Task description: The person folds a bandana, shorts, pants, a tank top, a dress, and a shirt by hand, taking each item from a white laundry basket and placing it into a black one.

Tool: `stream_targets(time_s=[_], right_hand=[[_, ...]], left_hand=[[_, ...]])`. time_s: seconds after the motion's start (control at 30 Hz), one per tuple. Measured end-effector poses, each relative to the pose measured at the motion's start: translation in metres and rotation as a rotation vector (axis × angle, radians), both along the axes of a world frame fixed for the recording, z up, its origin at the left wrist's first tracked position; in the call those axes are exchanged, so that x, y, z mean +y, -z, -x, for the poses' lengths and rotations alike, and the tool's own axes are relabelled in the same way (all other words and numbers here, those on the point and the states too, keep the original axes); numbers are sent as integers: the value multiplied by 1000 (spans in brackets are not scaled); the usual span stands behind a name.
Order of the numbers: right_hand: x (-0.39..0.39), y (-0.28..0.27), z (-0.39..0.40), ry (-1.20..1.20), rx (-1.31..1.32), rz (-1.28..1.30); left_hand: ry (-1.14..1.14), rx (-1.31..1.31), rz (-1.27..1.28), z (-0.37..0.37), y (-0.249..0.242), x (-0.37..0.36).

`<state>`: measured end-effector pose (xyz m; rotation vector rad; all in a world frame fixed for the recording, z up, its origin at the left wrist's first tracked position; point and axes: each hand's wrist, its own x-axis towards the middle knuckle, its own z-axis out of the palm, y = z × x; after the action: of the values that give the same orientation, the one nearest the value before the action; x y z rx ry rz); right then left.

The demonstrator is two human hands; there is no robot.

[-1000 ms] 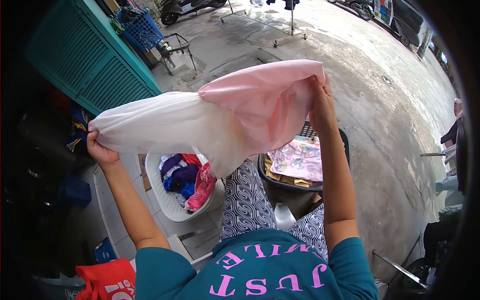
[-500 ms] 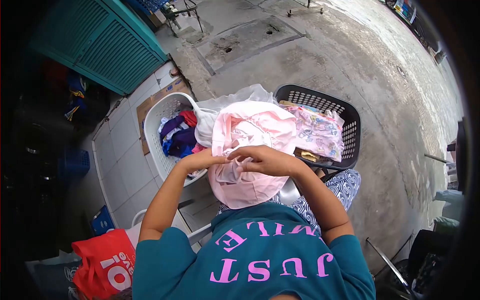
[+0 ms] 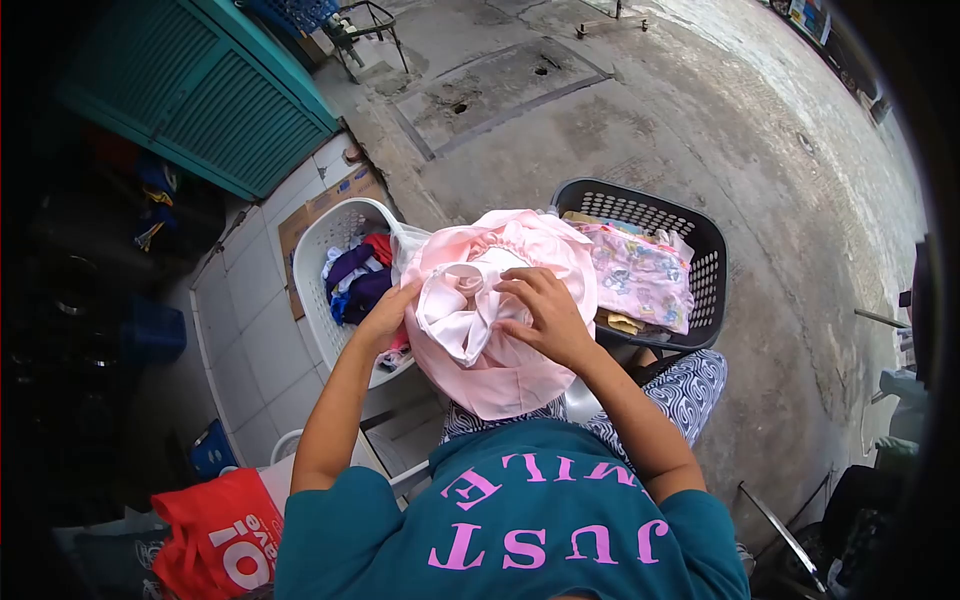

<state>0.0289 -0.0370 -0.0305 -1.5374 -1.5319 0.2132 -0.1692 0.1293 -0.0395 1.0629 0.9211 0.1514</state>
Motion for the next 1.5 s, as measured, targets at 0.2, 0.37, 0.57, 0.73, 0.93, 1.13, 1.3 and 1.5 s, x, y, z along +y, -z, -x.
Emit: stream_targets(time_s=[0.2, 0.37, 0.57, 0.73, 0.93, 1.13, 1.3, 1.5], right_hand=[[20, 43, 2, -132, -10, 402], [26, -14, -60, -126, 1203, 330], [26, -36, -109, -185, 1611, -66], [29, -50, -104, -249, 1653, -117], [20, -96, -145, -58, 1434, -395], [5, -153, -159, 25, 1117, -359], [35, -141, -82, -309, 537, 270], [59, -133, -59, -276, -25, 187]], left_hand=[[-251, -385, -12, -19, -19, 4], [-248, -375, -329, -6, 14, 49], [173, 161, -1004, 10, 103, 17], [183, 356, -1575, -1, 138, -6], [-238, 294, -1160, 26, 153, 44], [-301, 1038, -891, 123, 133, 94], [-382, -8, -827, 55, 61, 96], [280, -621, -571, -71, -98, 11]])
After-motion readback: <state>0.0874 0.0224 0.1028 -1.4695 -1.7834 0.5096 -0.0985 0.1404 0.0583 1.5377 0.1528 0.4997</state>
